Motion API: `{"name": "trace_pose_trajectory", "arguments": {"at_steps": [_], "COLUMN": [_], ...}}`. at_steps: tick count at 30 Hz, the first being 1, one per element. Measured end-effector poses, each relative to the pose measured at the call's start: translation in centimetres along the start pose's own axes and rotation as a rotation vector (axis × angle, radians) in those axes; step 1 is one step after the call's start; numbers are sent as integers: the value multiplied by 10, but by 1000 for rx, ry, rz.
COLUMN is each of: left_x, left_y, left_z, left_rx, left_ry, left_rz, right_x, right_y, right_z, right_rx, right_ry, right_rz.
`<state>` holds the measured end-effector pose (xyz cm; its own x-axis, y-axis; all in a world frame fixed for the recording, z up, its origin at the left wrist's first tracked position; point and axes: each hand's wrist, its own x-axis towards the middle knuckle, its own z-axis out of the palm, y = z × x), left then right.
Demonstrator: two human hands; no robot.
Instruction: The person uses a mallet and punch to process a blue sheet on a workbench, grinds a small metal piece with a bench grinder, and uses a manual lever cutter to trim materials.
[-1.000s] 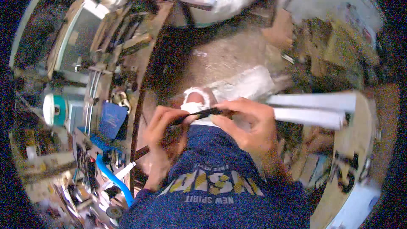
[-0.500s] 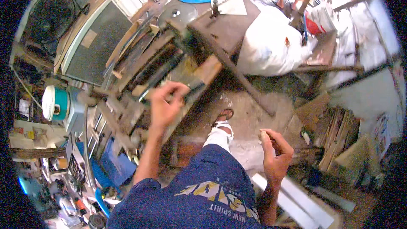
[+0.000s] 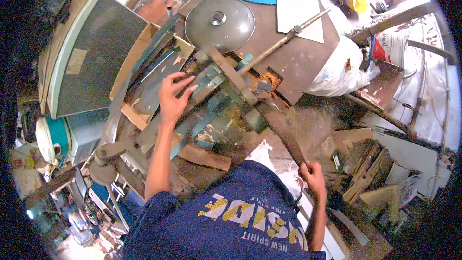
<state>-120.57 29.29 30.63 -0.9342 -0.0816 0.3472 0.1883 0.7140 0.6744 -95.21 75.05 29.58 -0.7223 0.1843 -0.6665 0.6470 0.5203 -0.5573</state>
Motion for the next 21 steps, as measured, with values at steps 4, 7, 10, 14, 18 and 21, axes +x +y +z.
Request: {"name": "trace_pose_trajectory", "arguments": {"at_steps": [4,7,10,14,18,21], "left_x": [5,7,12,18,17,16], "left_y": [-28,-29,-29,-26,-28,-28], "left_z": [-17,-15,-7,15,17,18], "left_rx": [-196,-233,-175,-238,-229,-207], "left_ry": [-409,-526,-492,-465,-528,-527], "left_rz": [-25,-76,-33,1,-10,-18], "right_x": [-80,-122,-136,-139,-122,-113], "right_y": [-155,-245,-277,-310,-330,-336], "right_z": [-38,-51,-54,-51,-50,-50], "right_rx": [-277,-591,-819,-871,-854,-843], "right_ry": [109,204,247,217,148,122], "right_rz": [220,412,438,488,492,499]}}
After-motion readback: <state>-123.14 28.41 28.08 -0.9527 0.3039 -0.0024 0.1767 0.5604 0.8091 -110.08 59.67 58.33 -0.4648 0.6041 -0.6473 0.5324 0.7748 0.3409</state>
